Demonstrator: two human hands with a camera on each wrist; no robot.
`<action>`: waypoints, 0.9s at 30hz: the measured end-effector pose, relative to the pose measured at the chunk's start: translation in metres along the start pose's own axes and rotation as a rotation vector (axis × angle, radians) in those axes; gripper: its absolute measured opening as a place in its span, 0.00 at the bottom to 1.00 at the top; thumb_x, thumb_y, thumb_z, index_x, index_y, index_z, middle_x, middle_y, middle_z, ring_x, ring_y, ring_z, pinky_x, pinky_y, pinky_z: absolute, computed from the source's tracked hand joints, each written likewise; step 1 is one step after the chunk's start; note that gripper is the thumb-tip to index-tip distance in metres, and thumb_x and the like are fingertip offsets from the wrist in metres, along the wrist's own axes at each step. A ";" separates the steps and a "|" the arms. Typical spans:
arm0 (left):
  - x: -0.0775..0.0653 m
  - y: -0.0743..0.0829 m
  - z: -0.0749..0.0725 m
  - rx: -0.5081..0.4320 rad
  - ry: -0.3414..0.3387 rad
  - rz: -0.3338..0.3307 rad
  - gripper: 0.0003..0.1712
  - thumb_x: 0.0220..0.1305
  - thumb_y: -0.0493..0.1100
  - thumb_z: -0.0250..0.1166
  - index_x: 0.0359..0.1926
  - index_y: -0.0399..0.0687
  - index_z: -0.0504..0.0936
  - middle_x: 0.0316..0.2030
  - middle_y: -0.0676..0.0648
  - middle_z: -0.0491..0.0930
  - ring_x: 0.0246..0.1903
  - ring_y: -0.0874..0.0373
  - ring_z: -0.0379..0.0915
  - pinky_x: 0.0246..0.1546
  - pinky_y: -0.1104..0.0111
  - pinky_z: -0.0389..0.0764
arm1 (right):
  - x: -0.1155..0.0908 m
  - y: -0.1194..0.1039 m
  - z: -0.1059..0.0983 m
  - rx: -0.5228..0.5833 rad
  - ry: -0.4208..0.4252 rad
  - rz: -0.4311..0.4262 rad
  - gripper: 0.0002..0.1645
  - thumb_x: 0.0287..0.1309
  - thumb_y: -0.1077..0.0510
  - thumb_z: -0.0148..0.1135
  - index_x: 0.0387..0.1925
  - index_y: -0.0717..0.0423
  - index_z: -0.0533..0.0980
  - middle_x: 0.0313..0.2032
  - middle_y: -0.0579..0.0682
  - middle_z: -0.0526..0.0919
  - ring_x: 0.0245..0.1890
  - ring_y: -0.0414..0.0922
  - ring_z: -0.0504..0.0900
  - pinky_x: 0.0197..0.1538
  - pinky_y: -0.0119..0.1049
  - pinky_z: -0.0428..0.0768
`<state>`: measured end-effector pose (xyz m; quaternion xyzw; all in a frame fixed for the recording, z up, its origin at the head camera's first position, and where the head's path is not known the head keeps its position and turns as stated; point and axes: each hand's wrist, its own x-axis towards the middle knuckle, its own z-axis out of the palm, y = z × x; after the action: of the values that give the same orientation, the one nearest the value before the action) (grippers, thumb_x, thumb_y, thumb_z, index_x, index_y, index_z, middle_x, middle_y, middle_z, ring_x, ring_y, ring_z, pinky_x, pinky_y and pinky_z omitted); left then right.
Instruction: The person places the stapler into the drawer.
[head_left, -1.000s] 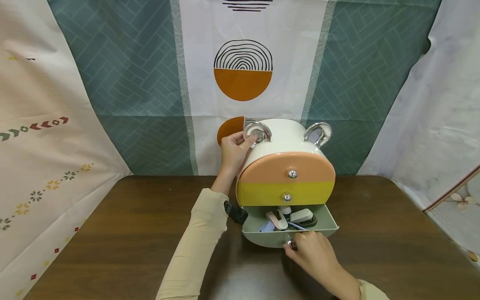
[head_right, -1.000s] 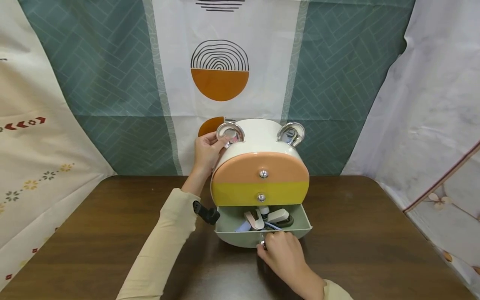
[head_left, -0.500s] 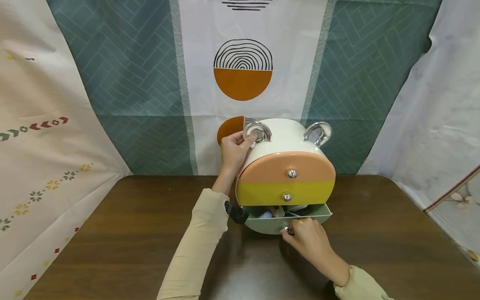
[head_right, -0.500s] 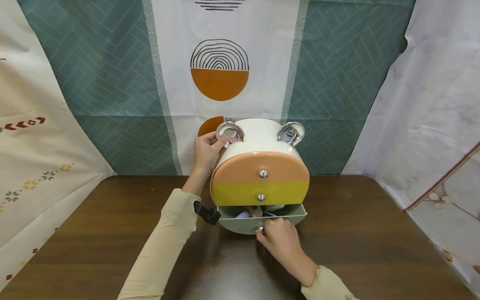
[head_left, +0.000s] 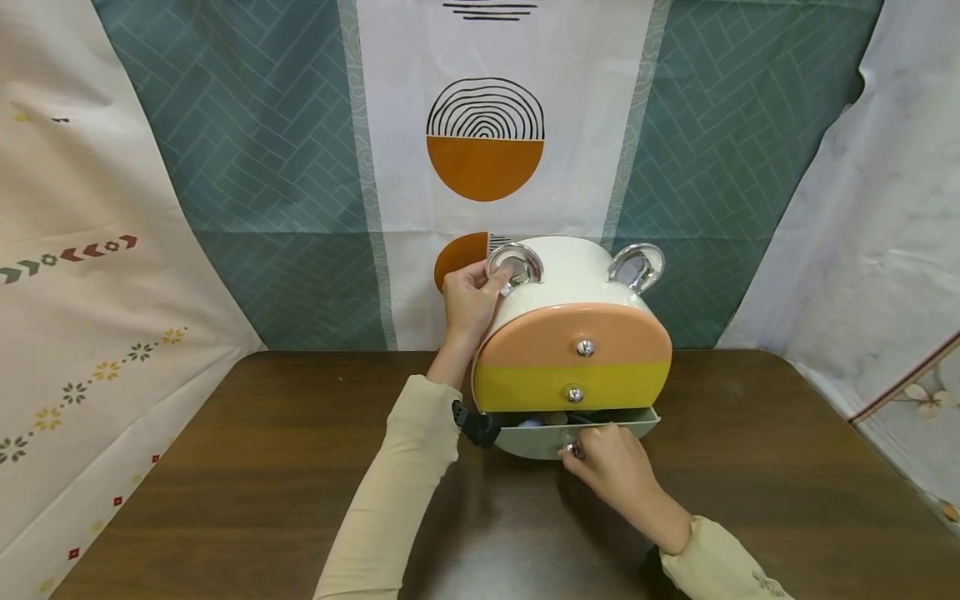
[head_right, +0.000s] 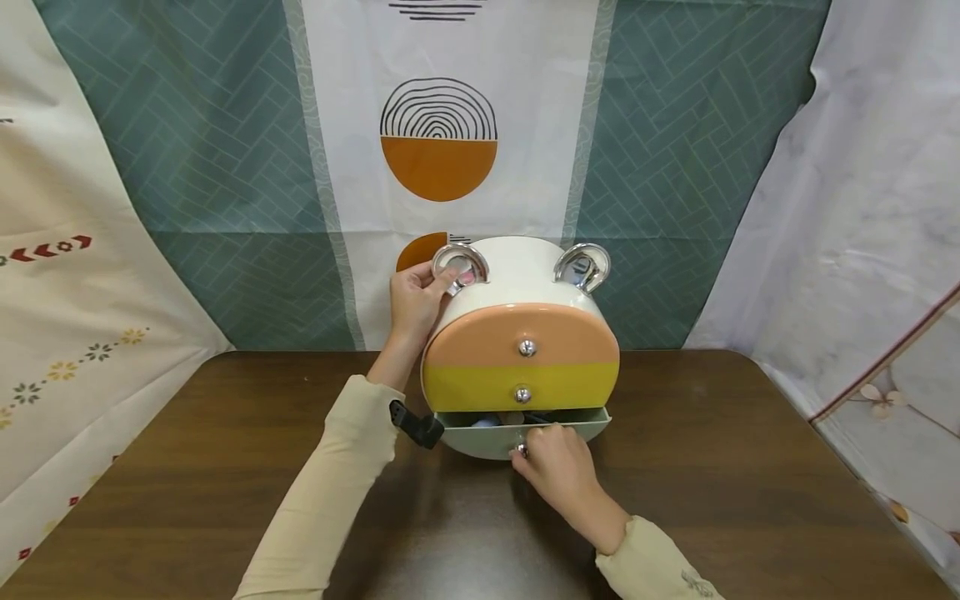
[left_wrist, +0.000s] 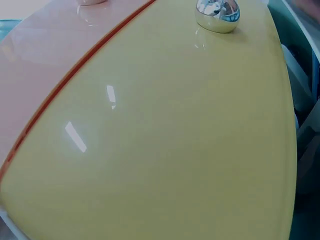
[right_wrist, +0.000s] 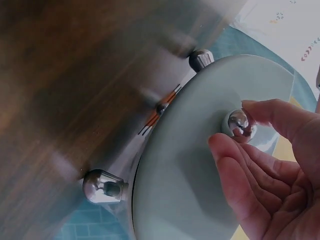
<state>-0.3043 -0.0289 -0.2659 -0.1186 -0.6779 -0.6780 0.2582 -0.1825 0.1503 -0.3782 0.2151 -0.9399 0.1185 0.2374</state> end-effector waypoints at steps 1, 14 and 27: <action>0.000 0.000 0.000 -0.004 0.000 -0.004 0.09 0.53 0.36 0.64 0.30 0.30 0.83 0.20 0.42 0.81 0.15 0.69 0.68 0.16 0.78 0.67 | 0.001 0.000 0.000 0.003 -0.007 0.000 0.32 0.40 0.57 0.70 0.05 0.47 0.54 0.09 0.36 0.48 0.11 0.34 0.51 0.15 0.28 0.50; 0.001 0.003 0.001 -0.027 -0.013 -0.025 0.09 0.54 0.35 0.64 0.25 0.29 0.82 0.12 0.54 0.73 0.13 0.68 0.63 0.14 0.77 0.63 | 0.017 0.008 0.010 0.016 0.031 -0.009 0.31 0.39 0.59 0.70 0.04 0.48 0.54 0.09 0.37 0.47 0.11 0.35 0.51 0.15 0.28 0.51; 0.001 0.001 0.001 0.026 -0.016 0.008 0.09 0.55 0.37 0.64 0.28 0.31 0.83 0.15 0.48 0.77 0.13 0.68 0.65 0.14 0.77 0.64 | 0.021 0.011 0.014 0.033 0.051 0.006 0.30 0.37 0.58 0.72 0.04 0.49 0.56 0.08 0.37 0.51 0.10 0.35 0.55 0.13 0.28 0.54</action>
<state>-0.3050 -0.0285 -0.2643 -0.1235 -0.6883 -0.6671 0.2569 -0.2093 0.1479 -0.3811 0.2130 -0.9321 0.1401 0.2574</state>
